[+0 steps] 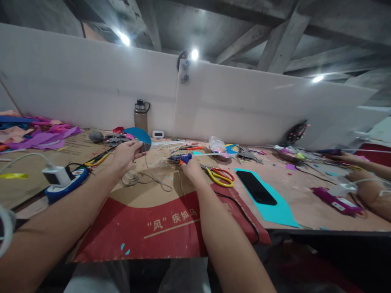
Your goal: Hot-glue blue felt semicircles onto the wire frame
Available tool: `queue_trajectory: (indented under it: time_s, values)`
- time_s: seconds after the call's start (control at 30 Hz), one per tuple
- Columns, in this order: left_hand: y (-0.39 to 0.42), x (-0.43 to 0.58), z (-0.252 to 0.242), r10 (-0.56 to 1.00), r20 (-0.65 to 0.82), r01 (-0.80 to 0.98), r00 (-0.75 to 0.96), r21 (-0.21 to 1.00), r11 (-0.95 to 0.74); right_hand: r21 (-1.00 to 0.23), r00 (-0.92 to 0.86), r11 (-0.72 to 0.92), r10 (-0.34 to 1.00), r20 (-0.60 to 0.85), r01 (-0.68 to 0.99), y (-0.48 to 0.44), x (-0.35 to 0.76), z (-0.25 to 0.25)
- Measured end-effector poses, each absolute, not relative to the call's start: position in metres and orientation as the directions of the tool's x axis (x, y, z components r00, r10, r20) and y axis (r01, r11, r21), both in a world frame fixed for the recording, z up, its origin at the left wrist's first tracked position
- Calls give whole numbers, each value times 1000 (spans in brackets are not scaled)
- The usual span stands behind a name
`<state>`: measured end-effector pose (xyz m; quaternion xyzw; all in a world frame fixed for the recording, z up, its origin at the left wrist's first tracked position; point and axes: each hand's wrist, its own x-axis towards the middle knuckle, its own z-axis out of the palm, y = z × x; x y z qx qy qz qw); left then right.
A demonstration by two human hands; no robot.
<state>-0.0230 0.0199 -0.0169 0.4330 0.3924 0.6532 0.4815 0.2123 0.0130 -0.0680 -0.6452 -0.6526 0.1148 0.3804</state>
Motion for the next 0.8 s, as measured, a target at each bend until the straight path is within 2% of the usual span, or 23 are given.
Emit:
queue_trajectory:
  time_s: [0.13,0.27,0.4,0.63,0.8]
  values:
    - [21,-26,-19,978,153,-312,-143,931,-191,-710,294,47,889,351,703,10,207,-56]
    - [25,-29,-23,986,117,-309,-118,939,-148,-770,307,127,867,392,625,6,199,-46]
    - [29,-33,-27,984,106,-288,-144,947,-145,-862,323,222,861,392,455,4,190,-36]
    - [33,-35,-30,990,52,-251,-128,964,-83,-916,118,380,911,394,129,0,162,-16]
    - [32,-29,-32,991,55,-249,-123,965,-84,-884,30,463,885,465,62,-16,155,-22]
